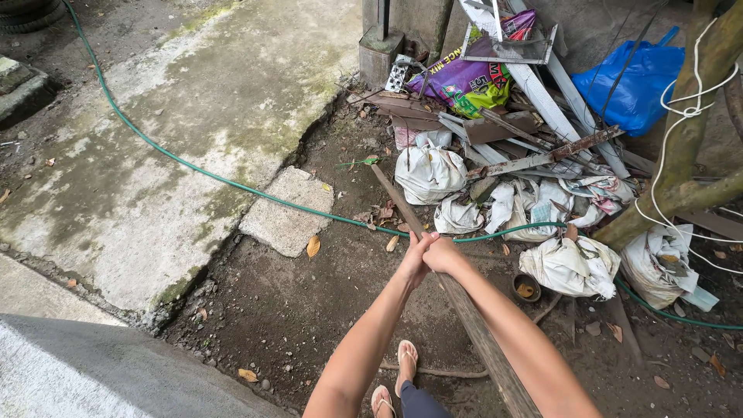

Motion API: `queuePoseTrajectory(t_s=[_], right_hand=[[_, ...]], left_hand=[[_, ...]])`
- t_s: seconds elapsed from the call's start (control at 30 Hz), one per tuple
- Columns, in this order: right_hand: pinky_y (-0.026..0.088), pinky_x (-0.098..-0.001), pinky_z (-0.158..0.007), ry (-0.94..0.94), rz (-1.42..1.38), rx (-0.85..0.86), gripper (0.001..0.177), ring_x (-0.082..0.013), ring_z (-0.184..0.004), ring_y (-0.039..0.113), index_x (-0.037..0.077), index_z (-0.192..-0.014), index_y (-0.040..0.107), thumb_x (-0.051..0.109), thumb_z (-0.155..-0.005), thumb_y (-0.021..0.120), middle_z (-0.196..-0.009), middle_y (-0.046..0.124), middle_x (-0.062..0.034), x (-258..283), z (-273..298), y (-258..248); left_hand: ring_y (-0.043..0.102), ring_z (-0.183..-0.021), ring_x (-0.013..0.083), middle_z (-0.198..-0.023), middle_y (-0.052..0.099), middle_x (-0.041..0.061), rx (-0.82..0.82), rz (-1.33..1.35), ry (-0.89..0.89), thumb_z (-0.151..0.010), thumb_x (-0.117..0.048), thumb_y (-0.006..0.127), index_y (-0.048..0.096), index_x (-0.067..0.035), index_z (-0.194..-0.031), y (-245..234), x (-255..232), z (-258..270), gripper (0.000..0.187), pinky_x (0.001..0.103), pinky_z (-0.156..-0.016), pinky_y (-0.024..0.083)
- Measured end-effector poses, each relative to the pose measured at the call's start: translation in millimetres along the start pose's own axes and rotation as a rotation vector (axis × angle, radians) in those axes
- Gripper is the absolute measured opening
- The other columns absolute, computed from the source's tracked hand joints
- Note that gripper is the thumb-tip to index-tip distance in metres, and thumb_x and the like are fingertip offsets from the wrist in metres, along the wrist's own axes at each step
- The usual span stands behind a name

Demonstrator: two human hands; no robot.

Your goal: Using a long-handled rake/broom tool to clear and move debris in an outdoor backyard area.

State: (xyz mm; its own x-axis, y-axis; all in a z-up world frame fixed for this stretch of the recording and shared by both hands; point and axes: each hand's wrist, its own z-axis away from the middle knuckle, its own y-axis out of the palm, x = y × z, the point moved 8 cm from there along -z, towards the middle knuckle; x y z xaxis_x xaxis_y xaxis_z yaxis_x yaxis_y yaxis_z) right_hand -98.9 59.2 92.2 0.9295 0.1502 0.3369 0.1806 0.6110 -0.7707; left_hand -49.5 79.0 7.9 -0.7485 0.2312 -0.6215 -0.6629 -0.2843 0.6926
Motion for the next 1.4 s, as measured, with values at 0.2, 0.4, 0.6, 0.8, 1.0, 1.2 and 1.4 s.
queuePoseTrajectory(t_s=[0.2,0.4,0.6,0.8,1.0,1.2,1.4], right_hand=[[0.055,-0.0398,-0.098,-0.076,0.086,-0.047,0.060,-0.0329,-0.117,0.068,0.022,-0.155,0.044,0.022,-0.095,0.050,-0.140,0.062,-0.0158,6,-83,-3],[0.052,-0.0368,-0.103,-0.139,-0.086,-0.091,0.062,-0.0326,-0.126,0.063,0.019,-0.155,0.046,0.022,-0.093,0.054,-0.144,0.060,-0.0189,-14,-178,0],[0.058,-0.0363,-0.098,-0.006,-0.199,-0.025,0.059,-0.0297,-0.121,0.070,0.020,-0.155,0.046,0.022,-0.096,0.048,-0.147,0.058,-0.0144,8,-191,-35],[0.057,-0.0366,-0.101,0.036,-0.266,-0.036,0.057,-0.0286,-0.130,0.063,0.019,-0.155,0.045,0.023,-0.098,0.047,-0.151,0.054,-0.0125,9,-242,-33],[0.054,-0.0367,-0.103,0.007,-0.221,-0.100,0.060,-0.0303,-0.130,0.061,0.019,-0.155,0.045,0.017,-0.094,0.048,-0.150,0.055,-0.0149,18,-291,-26],[0.053,-0.0374,-0.105,0.085,-0.195,0.014,0.057,-0.0309,-0.129,0.063,0.023,-0.160,0.038,0.026,-0.103,0.041,-0.150,0.055,-0.0162,45,-287,-15],[0.041,-0.0348,-0.117,-0.011,-0.203,0.066,0.059,-0.0212,-0.150,0.039,0.019,-0.159,0.029,0.011,-0.101,0.033,-0.169,0.026,-0.0015,37,-301,19]], left_hand=[[0.056,-0.120,0.0306,-0.145,0.046,0.021,0.023,-0.053,0.014,-0.078,-0.046,0.078,0.003,-0.010,-0.159,-6,-28,-47,0.116,0.050,-0.087,0.052],[0.051,-0.137,0.0321,-0.157,0.034,0.019,-0.066,-0.005,-0.007,-0.082,-0.038,0.085,-0.020,-0.014,-0.162,-44,-25,-133,0.135,0.051,-0.106,0.050],[0.051,-0.130,0.0355,-0.155,0.037,0.024,-0.062,-0.068,-0.047,-0.072,-0.044,0.082,-0.002,-0.012,-0.164,-27,-61,-156,0.128,0.059,-0.094,0.049],[0.053,-0.134,0.0353,-0.157,0.036,0.023,-0.112,-0.031,-0.126,-0.076,-0.038,0.082,-0.013,-0.016,-0.161,-44,-74,-194,0.129,0.058,-0.100,0.051],[0.056,-0.127,0.0322,-0.154,0.043,0.025,-0.030,-0.052,-0.105,-0.077,-0.038,0.082,-0.001,-0.013,-0.164,-68,-89,-233,0.122,0.052,-0.095,0.052],[0.062,-0.122,0.0269,-0.135,0.052,0.008,-0.138,-0.073,-0.234,-0.084,-0.037,0.079,0.014,-0.025,-0.156,-98,-94,-233,0.098,0.049,-0.097,0.054],[0.063,-0.086,0.0207,-0.112,0.063,0.012,-0.075,-0.297,-0.300,-0.082,-0.049,0.073,0.039,-0.012,-0.144,-102,-84,-223,0.080,0.035,-0.062,0.049]])
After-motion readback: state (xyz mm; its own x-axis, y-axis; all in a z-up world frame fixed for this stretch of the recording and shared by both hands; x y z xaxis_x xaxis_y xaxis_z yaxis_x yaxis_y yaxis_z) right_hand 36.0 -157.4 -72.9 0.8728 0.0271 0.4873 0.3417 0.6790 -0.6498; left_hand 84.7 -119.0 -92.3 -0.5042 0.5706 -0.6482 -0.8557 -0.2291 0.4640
